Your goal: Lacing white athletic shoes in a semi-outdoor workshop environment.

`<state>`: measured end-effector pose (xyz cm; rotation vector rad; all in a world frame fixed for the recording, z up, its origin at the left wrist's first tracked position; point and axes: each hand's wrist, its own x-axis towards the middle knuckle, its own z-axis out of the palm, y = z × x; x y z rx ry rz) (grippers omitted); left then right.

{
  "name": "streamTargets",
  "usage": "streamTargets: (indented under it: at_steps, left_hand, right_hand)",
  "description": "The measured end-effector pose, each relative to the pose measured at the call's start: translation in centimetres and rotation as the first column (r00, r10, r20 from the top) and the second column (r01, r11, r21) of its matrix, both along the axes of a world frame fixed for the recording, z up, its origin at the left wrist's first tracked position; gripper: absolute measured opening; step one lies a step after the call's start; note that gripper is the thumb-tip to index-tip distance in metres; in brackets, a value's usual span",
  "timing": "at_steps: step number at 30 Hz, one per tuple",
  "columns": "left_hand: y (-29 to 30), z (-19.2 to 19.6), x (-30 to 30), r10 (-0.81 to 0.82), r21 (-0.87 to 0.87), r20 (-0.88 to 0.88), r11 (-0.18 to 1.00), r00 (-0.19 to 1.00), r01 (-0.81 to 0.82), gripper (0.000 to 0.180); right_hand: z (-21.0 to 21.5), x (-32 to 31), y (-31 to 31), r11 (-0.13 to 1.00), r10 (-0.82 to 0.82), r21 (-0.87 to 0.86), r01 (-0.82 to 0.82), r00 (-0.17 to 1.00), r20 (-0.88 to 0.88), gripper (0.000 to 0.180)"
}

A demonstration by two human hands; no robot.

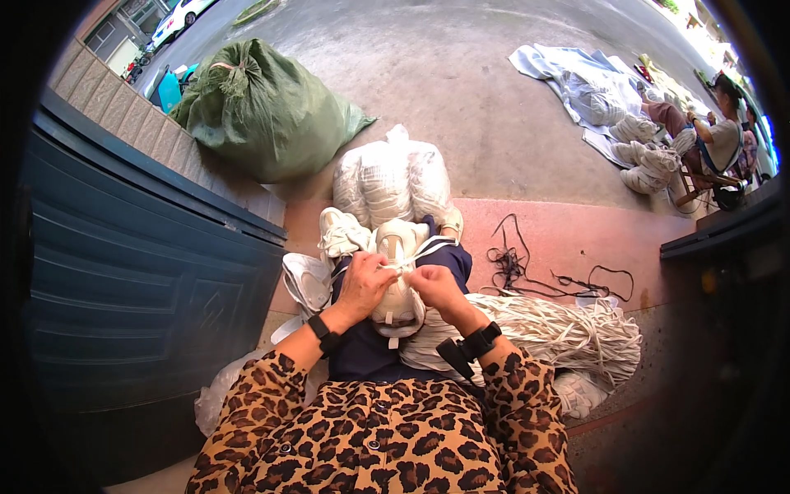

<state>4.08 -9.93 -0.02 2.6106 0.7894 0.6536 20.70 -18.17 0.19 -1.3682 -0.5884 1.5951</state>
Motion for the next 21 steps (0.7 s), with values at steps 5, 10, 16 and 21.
streamTargets:
  at_steps: [5,10,16,21]
  left_hand:
    - [-4.5,6.0,3.9,-0.150,-0.400,0.278,0.880,0.949,0.256,0.010]
    - [-2.4,4.6,2.5,0.360,-0.809,0.210,0.587,0.909,-0.046,0.014]
    - [-2.0,3.4,0.8,0.446,-0.828,0.196,0.552,0.873,-0.096,0.018]
    - [-2.5,3.4,0.8,0.467,-0.815,0.210,0.568,0.859,-0.110,0.019]
  right_hand:
    - [-3.6,2.3,-0.7,0.928,-0.344,-0.188,0.322,0.547,-0.763,0.021]
    - [-0.5,0.0,0.5,0.970,-0.147,0.009,0.241,0.621,-0.770,0.023]
    - [0.9,-1.4,1.2,0.969,-0.142,0.055,0.240,0.731,-0.668,0.024]
    - [0.7,-2.8,1.4,0.960,-0.188,0.130,0.248,0.915,-0.356,0.023]
